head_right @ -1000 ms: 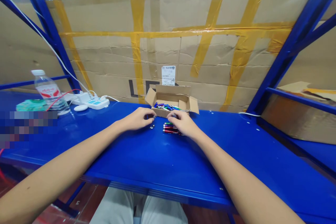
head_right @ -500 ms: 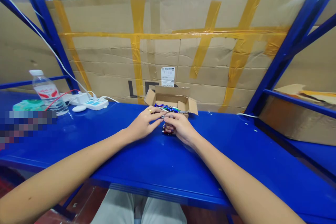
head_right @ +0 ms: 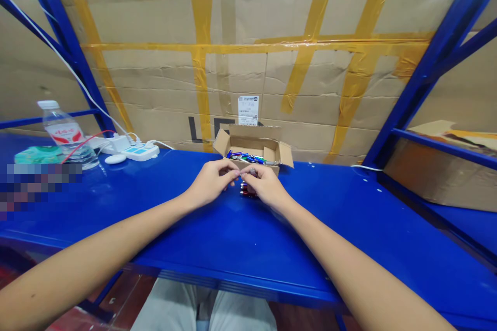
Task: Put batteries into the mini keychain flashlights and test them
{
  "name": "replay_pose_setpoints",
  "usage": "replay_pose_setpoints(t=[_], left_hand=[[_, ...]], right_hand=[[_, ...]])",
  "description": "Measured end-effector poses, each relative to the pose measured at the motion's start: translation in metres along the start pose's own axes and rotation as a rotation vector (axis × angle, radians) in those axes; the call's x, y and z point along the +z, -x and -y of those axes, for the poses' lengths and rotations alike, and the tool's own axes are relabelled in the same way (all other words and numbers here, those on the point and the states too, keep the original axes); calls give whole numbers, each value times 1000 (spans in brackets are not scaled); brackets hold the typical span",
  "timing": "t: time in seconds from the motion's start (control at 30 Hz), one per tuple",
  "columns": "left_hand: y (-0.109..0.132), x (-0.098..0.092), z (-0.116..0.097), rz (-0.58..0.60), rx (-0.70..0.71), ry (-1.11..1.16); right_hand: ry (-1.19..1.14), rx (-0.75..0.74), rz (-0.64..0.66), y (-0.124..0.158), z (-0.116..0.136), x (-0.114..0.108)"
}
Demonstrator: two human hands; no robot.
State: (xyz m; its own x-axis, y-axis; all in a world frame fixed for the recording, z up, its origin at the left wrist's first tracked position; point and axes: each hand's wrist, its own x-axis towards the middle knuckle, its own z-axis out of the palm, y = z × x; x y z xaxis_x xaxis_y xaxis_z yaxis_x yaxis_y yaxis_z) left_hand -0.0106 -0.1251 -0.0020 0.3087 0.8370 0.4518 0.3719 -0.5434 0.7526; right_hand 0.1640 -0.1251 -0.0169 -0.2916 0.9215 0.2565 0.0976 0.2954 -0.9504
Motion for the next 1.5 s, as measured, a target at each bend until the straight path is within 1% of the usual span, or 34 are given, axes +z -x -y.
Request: replay_pose_setpoints(t=[0.07, 0.1, 0.17, 0.3, 0.4, 0.5, 0.6, 0.7, 0.77, 0.87, 0.93, 1.0, 1.17, 1.27, 1.4, 1.5], left_hand=[[0, 0, 0, 21, -81, 127], [-1, 0, 0, 17, -94, 181], [-1, -1, -1, -10, -70, 232], [0, -6, -5, -49, 10, 173], [1, -7, -5, -13, 24, 130], [1, -7, -2, 43, 20, 114], [0, -7, 0, 78, -23, 176], [-2, -6, 1, 114, -101, 289], [-3, -6, 1, 135, -166, 346], [-4, -4, 1, 140, -239, 413], [-4, -3, 1, 141, -246, 437], [-3, -3, 1, 150, -223, 433], [0, -3, 2, 144, -92, 389], [1, -4, 4, 124, 7, 290], [3, -6, 5, 97, 159, 70], [4, -8, 4, 86, 280, -109]], right_hand=[[92, -58, -21, -1, 0, -2], [146, -100, -29, -2, 0, -3], [255, -197, -33, -3, 0, -5], [451, -366, 12, -2, 1, -9], [565, -457, 48, -1, 0, -10], [606, -516, 23, -1, -2, -12], [585, -544, -78, 0, -3, -12], [593, -536, -166, 3, -2, -10], [633, -578, -150, 5, -1, -9], [685, -688, -99, 6, -1, -8], [715, -732, -88, 5, -2, -10], [731, -750, -87, 4, -2, -12], [691, -735, -79, 6, 4, -14], [636, -663, -69, 8, 9, -12], [556, -466, -54, 8, 13, -9], [394, -277, 6, 7, 12, -8]])
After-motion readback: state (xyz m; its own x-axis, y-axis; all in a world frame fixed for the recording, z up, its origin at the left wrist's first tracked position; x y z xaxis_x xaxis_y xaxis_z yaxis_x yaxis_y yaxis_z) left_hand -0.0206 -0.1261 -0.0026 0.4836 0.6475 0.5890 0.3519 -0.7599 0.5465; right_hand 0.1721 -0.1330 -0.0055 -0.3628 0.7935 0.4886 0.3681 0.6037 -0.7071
